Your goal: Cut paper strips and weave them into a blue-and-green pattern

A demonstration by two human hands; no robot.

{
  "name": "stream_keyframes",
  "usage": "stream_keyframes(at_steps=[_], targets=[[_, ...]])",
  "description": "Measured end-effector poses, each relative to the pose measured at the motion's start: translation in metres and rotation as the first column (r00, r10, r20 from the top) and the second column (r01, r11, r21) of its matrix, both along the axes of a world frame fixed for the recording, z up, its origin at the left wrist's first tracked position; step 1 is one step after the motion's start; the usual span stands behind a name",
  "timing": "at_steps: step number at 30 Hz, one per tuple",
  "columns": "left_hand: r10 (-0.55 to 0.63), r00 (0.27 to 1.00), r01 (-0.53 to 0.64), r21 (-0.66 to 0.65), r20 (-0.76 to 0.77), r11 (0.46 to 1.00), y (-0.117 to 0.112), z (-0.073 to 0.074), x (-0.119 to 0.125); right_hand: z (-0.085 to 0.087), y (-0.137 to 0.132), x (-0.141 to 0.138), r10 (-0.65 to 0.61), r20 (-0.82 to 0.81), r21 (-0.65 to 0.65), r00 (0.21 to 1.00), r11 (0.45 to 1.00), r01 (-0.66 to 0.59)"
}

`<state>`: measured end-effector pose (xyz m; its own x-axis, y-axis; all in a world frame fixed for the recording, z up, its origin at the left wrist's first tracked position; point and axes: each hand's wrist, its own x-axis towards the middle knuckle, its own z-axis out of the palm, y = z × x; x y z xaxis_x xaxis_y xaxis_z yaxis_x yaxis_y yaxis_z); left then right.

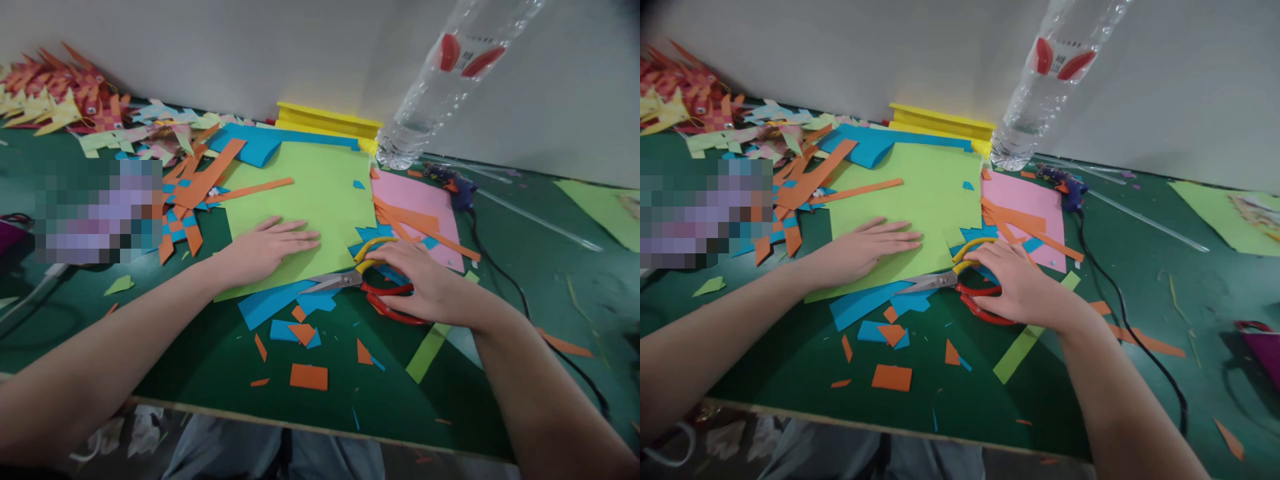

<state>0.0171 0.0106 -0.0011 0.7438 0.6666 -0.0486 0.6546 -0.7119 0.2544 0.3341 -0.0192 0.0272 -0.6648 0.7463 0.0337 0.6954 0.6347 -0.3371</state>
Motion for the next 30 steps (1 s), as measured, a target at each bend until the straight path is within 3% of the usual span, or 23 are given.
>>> stream_keyframes(at_steps=[17,23,30], targets=[[0.016,1.0,-0.016,0.0,0.023,1.0,-0.002,-0.001,0.002,0.001,-0.009,-0.012,-0.018,0.056,0.107,0.998,0.994,0.012],[0.018,1.0,-0.018,-0.002,0.019,1.0,-0.002,0.0,0.003,0.004,-0.007,-0.006,0.045,0.047,0.09,0.998,0.995,-0.049],[0.014,1.0,-0.014,0.007,0.012,1.0,-0.002,0.0,0.003,0.007,-0.013,-0.023,0.031,0.053,0.062,0.998,0.998,-0.034]])
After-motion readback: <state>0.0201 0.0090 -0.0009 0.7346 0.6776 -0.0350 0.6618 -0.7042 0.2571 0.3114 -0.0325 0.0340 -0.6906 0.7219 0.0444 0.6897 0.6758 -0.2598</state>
